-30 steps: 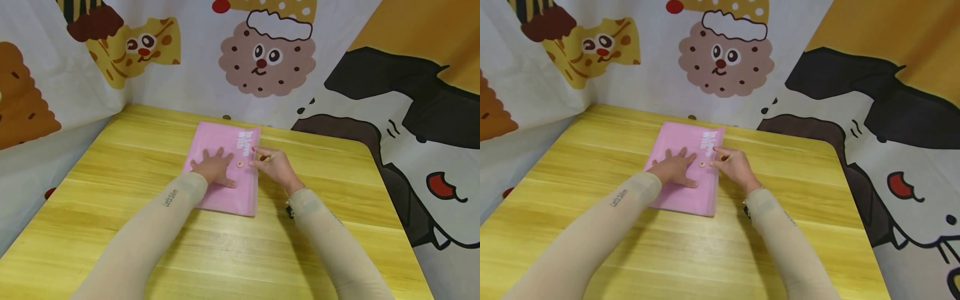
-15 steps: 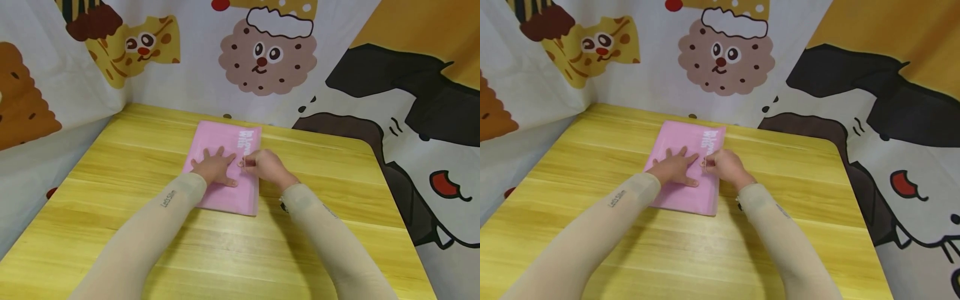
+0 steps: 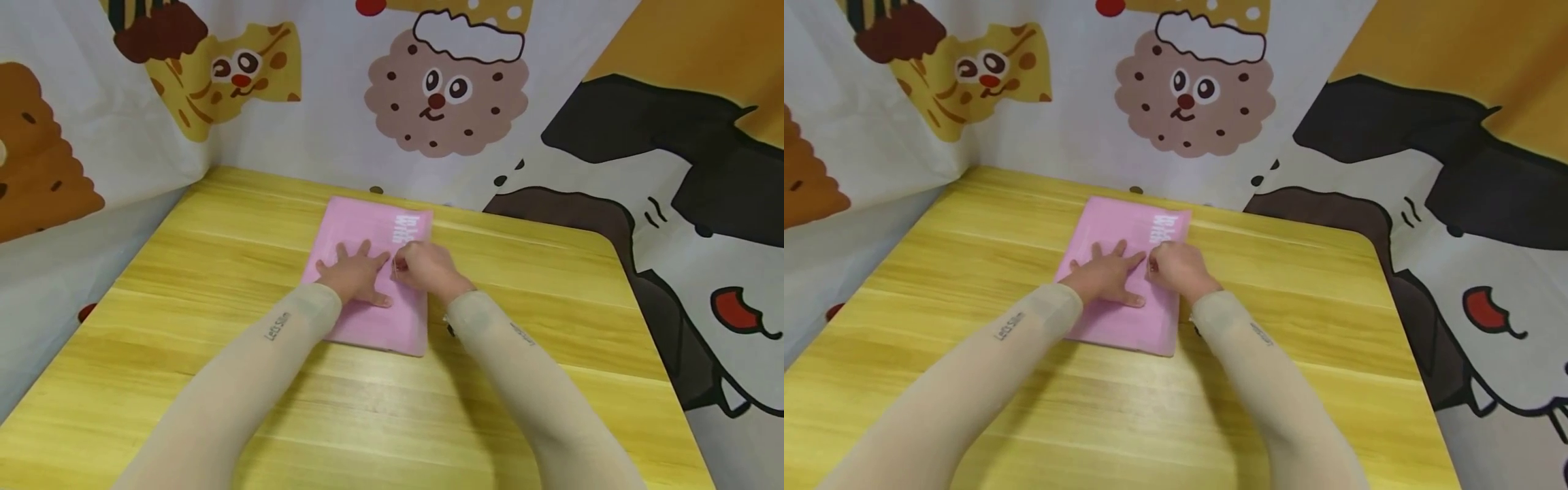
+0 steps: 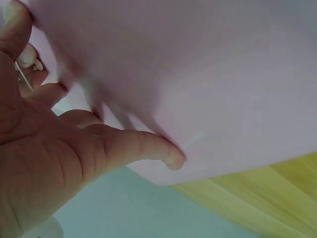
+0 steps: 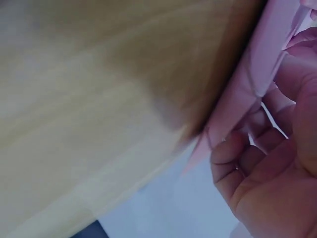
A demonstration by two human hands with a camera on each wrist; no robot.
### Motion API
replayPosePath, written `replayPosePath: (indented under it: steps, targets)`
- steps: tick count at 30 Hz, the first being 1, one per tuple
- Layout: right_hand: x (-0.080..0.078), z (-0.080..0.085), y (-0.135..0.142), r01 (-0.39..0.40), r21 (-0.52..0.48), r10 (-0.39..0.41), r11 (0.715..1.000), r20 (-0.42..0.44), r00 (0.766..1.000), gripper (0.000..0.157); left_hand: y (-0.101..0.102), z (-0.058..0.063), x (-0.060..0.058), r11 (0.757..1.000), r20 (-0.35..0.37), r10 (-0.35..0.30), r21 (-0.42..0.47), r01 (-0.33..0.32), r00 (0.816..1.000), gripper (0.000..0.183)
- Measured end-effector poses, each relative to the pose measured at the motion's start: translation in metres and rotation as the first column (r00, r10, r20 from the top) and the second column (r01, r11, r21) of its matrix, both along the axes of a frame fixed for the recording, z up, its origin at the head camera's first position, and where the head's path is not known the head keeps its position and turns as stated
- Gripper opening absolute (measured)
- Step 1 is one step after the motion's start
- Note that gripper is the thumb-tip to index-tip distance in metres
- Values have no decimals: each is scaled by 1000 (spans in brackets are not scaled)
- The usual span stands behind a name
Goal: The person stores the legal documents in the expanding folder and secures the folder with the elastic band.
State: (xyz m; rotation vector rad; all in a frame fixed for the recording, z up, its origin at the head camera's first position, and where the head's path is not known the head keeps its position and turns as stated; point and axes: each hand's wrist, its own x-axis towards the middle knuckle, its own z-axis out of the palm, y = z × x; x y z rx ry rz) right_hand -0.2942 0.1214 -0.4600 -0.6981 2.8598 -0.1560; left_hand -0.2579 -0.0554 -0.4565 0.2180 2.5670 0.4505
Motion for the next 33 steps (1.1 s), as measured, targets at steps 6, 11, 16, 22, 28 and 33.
replayPosePath:
  steps: [6,11,16,22,28,33]
  targets:
    - [-3,11,-18,-29,144,29,989,2,1000,19,0,1,1,1000,6,6,-7,-6,1000,112]
    - [-6,15,-31,-47,255,37,966,42,998,30,-2,-1,1,1000,8,15,14,-15,1000,115]
    - [-11,11,-35,-55,238,38,970,75,996,38,-3,-6,1,1000,-15,11,19,-11,1000,118]
    - [-13,8,-31,-49,188,31,981,98,995,35,0,0,4,1000,-34,15,6,-15,999,115]
    - [-13,9,-24,14,104,-32,994,174,984,36,1,4,4,1000,-30,15,2,-15,999,114]
    - [-14,7,-22,33,57,-44,998,202,978,42,1,4,5,1000,-17,14,7,-14,1000,114]
